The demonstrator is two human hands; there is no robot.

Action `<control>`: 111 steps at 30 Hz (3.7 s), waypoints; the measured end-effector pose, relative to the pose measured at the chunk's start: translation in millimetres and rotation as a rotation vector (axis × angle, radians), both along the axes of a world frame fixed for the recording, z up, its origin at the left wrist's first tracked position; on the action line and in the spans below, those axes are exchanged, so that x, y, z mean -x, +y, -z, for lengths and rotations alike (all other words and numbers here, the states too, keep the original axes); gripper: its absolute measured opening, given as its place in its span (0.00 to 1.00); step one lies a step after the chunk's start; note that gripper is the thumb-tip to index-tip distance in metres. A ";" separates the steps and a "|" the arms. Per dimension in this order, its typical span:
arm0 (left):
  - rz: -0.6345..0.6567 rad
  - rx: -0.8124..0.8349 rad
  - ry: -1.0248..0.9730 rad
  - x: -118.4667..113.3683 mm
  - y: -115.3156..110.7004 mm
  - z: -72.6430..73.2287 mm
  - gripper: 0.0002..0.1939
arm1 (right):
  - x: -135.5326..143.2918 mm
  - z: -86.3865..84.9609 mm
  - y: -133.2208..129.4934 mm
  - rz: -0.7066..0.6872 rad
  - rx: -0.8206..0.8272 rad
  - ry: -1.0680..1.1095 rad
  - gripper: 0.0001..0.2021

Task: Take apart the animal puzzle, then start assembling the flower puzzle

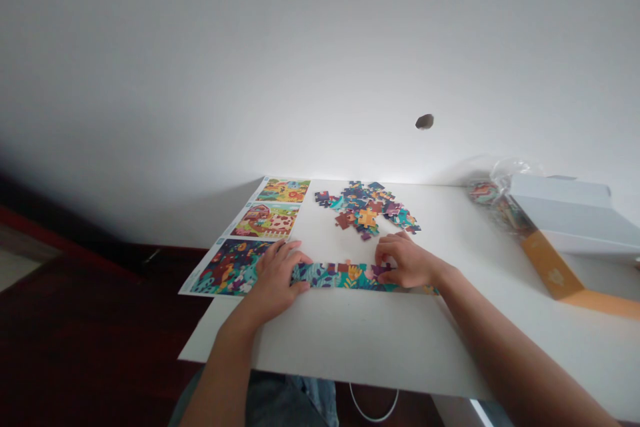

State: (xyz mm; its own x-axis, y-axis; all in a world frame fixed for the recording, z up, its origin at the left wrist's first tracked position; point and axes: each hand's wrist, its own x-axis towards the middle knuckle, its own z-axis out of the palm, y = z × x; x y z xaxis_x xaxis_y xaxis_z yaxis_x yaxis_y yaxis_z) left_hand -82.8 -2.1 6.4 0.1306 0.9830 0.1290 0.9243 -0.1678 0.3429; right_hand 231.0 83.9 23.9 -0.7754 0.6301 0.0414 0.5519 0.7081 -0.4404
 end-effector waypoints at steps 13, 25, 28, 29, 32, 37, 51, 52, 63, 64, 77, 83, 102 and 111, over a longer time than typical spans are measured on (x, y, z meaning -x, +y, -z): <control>0.148 -0.069 -0.007 -8.6 -3.3 -7.8 0.20 | 7.3 -3.8 -11.1 0.024 -0.054 0.057 0.19; 0.255 -0.022 -0.102 -24.7 2.0 -3.2 0.16 | 39.6 2.1 -30.2 0.014 -0.088 0.069 0.23; 0.233 -0.032 -0.114 -25.6 -0.1 -4.9 0.15 | 38.8 3.3 -29.6 0.018 -0.093 0.069 0.22; 0.224 -0.033 -0.118 -25.8 -0.6 -5.7 0.15 | 38.7 3.7 -29.5 0.021 -0.095 0.069 0.22; 0.207 -0.025 -0.128 -26.7 -1.3 -8.6 0.14 | 38.6 4.8 -29.2 0.034 -0.100 0.072 0.20; 0.204 -0.019 -0.131 -27.6 -1.0 -11.5 0.14 | 39.2 4.6 -29.6 0.055 -0.101 0.073 0.19; 0.249 -0.020 -0.092 -39.3 -6.3 -11.1 0.20 | 32.9 0.3 -26.2 0.036 -0.089 0.088 0.16; 0.250 -0.018 -0.090 -40.2 -6.3 -11.6 0.20 | 31.7 0.3 -25.1 0.045 -0.085 0.093 0.14; 0.239 -0.012 -0.105 -44.3 -5.8 -13.0 0.16 | 32.9 3.1 -23.5 0.079 -0.045 0.096 0.09; 0.238 -0.012 -0.104 -44.6 -5.9 -13.3 0.16 | 32.8 2.8 -23.6 0.081 -0.039 0.096 0.09; 0.234 -0.012 -0.114 -44.4 -5.8 -10.9 0.14 | 35.2 4.5 -23.0 0.114 -0.003 0.096 0.13; 0.235 -0.012 -0.120 -42.9 -5.2 -10.1 0.15 | 37.5 4.5 -24.0 0.129 0.017 0.099 0.12; 0.189 -0.074 -0.067 -65.5 -6.0 -9.5 0.10 | 36.5 2.3 -21.8 0.141 0.041 0.050 0.10; -0.013 -0.109 -0.035 -32.4 -0.7 -7.8 0.04 | 17.2 -2.3 -9.9 0.162 0.089 -0.013 0.12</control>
